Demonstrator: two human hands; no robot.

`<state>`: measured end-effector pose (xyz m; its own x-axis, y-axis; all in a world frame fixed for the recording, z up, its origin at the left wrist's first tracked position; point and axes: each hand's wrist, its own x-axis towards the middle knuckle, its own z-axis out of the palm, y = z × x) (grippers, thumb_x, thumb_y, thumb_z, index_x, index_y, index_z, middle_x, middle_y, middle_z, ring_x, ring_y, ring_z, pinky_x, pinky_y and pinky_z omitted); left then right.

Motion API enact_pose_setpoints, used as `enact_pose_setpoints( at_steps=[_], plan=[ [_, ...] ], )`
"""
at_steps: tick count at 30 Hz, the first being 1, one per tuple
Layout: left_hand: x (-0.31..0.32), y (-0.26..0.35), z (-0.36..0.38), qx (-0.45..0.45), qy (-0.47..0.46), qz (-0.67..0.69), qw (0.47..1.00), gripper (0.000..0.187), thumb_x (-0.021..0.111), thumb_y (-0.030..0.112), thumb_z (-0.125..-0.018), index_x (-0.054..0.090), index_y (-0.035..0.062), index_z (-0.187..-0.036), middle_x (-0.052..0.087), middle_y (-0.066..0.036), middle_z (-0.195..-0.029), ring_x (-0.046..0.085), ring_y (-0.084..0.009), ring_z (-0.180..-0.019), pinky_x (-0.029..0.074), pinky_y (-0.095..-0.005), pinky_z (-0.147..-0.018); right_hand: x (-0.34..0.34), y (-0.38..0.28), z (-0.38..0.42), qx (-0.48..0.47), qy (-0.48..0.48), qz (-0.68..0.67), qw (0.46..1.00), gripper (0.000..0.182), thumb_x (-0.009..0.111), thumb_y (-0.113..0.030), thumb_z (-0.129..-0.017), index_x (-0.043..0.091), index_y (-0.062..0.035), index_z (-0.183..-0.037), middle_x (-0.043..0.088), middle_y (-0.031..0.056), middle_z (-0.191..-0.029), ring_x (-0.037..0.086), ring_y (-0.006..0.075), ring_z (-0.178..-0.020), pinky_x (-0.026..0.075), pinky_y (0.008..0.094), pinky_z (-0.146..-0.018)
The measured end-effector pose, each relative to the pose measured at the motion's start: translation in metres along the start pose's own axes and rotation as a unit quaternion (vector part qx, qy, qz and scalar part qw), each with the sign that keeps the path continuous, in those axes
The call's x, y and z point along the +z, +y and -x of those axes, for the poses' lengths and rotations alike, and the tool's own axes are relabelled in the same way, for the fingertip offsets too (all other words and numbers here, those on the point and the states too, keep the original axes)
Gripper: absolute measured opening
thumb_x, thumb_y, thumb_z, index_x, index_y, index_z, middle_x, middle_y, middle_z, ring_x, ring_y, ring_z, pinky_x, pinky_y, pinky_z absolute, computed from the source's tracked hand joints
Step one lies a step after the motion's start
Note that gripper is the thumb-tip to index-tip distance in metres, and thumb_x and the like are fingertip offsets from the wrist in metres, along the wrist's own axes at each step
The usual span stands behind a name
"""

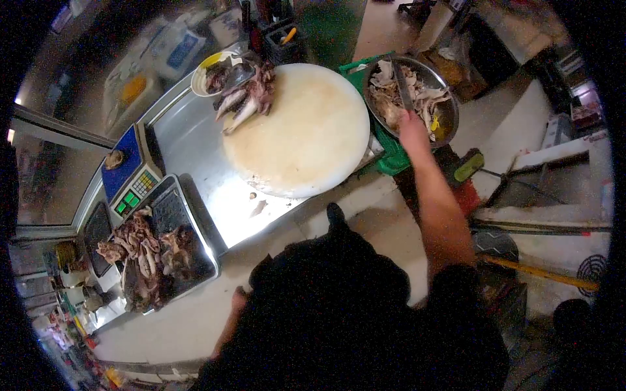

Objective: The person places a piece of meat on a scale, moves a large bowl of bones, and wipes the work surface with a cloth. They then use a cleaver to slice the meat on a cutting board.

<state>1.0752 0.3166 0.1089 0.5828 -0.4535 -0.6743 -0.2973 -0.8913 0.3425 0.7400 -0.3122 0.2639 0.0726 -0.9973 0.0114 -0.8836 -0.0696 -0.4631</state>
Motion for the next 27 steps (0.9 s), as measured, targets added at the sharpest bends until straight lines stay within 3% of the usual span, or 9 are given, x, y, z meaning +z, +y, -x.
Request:
enact_pose_setpoints(
  at_steps=[3, 5, 6, 8, 10, 12, 14, 17, 27],
  plan=[
    [0.000, 0.001, 0.005, -0.024, -0.008, 0.013, 1.000, 0.068, 0.078, 0.049, -0.072, 0.061, -0.0013, -0.113, 0.070, -0.018, -0.104, 0.066, -0.0341, -0.096, 0.052, -0.0390, -0.084, -0.010, 0.036, -0.005, 0.002, -0.046, -0.012, 0.999, 0.055, 0.032, -0.042, -0.104, 0.058, 0.0010, -0.126, 0.062, 0.0260, -0.120, 0.056, 0.0462, -0.111, 0.045, 0.0502, -0.093],
    [-0.009, 0.017, 0.005, -0.105, -0.030, 0.042, 0.993, 0.066, 0.081, 0.045, -0.069, 0.062, -0.0011, -0.113, 0.070, -0.019, -0.103, 0.067, -0.0330, -0.093, 0.053, -0.0377, -0.081, -0.007, 0.038, 0.010, 0.002, 0.045, -0.028, 0.999, 0.054, 0.032, -0.042, -0.104, 0.057, 0.0005, -0.127, 0.063, 0.0266, -0.117, 0.058, 0.0466, -0.108, 0.045, 0.0504, -0.092],
    [-0.010, 0.014, 0.011, -0.116, -0.028, 0.044, 0.992, 0.066, 0.081, 0.045, -0.069, 0.062, -0.0011, -0.113, 0.070, -0.019, -0.103, 0.067, -0.0330, -0.093, 0.053, -0.0377, -0.081, -0.011, 0.038, 0.012, 0.056, -0.042, -0.073, 0.995, 0.048, 0.035, -0.039, -0.104, 0.058, -0.0005, -0.122, 0.061, 0.0268, -0.117, 0.059, 0.0458, -0.106, 0.047, 0.0486, -0.088],
    [-0.016, 0.018, 0.003, -0.027, -0.044, -0.010, 0.999, 0.064, 0.081, 0.044, -0.068, 0.064, -0.0016, -0.110, 0.070, -0.021, -0.102, 0.067, -0.0336, -0.093, 0.052, -0.0381, -0.081, 0.000, 0.026, 0.044, -0.067, -0.004, 0.009, 0.998, 0.054, 0.036, -0.043, -0.103, 0.055, 0.0005, -0.129, 0.062, 0.0266, -0.119, 0.060, 0.0454, -0.106, 0.047, 0.0491, -0.092],
    [-0.041, 0.068, 0.029, -0.060, -0.069, 0.026, 0.995, 0.064, 0.079, 0.046, -0.070, 0.064, -0.0030, -0.108, 0.069, -0.023, -0.103, 0.067, -0.0356, -0.098, 0.052, -0.0402, -0.083, 0.015, 0.027, 0.080, -0.263, -0.113, 0.202, 0.936, 0.053, 0.040, -0.043, -0.102, 0.050, -0.0036, -0.136, 0.062, 0.0250, -0.120, 0.063, 0.0426, -0.104, 0.048, 0.0492, -0.093],
    [-0.027, 0.053, 0.020, -0.039, -0.015, 0.017, 0.999, 0.064, 0.078, 0.046, -0.072, 0.063, -0.0020, -0.111, 0.069, -0.023, -0.105, 0.066, -0.0371, -0.101, 0.051, -0.0412, -0.085, 0.006, -0.041, 0.129, -0.225, -0.229, 0.066, 0.945, 0.054, 0.044, -0.042, -0.101, 0.041, -0.0097, -0.144, 0.064, 0.0245, -0.116, 0.066, 0.0381, -0.096, 0.052, 0.0499, -0.084],
    [-0.023, 0.049, 0.013, -0.055, -0.028, -0.002, 0.998, 0.064, 0.078, 0.046, -0.072, 0.062, -0.0018, -0.112, 0.068, -0.023, -0.106, 0.065, -0.0373, -0.102, 0.051, -0.0414, -0.086, 0.033, -0.063, 0.149, -0.274, -0.378, 0.112, 0.877, 0.058, 0.044, -0.044, -0.100, 0.034, -0.0146, -0.149, 0.065, 0.0256, -0.106, 0.067, 0.0342, -0.091, 0.054, 0.0488, -0.074],
    [-0.025, 0.052, 0.023, -0.063, -0.032, 0.024, 0.997, 0.065, 0.078, 0.044, -0.072, 0.060, -0.0019, -0.115, 0.068, -0.024, -0.106, 0.064, -0.0378, -0.104, 0.051, -0.0416, -0.087, 0.042, -0.105, 0.181, -0.409, -0.404, 0.221, 0.788, 0.060, 0.045, -0.046, -0.100, 0.032, -0.0141, -0.149, 0.066, 0.0242, -0.090, 0.067, 0.0350, -0.082, 0.054, 0.0469, -0.066],
    [-0.001, 0.001, 0.045, -0.114, -0.024, 0.001, 0.993, 0.058, 0.079, 0.040, -0.068, 0.064, -0.0037, -0.104, 0.070, -0.023, -0.099, 0.067, -0.0366, -0.094, 0.052, -0.0402, -0.082, 0.109, -0.165, 0.165, -0.378, -0.280, 0.120, 0.874, 0.059, 0.045, -0.045, -0.100, 0.035, -0.0092, -0.146, 0.067, 0.0175, -0.075, 0.067, 0.0381, -0.070, 0.053, 0.0481, -0.063]
  ],
)
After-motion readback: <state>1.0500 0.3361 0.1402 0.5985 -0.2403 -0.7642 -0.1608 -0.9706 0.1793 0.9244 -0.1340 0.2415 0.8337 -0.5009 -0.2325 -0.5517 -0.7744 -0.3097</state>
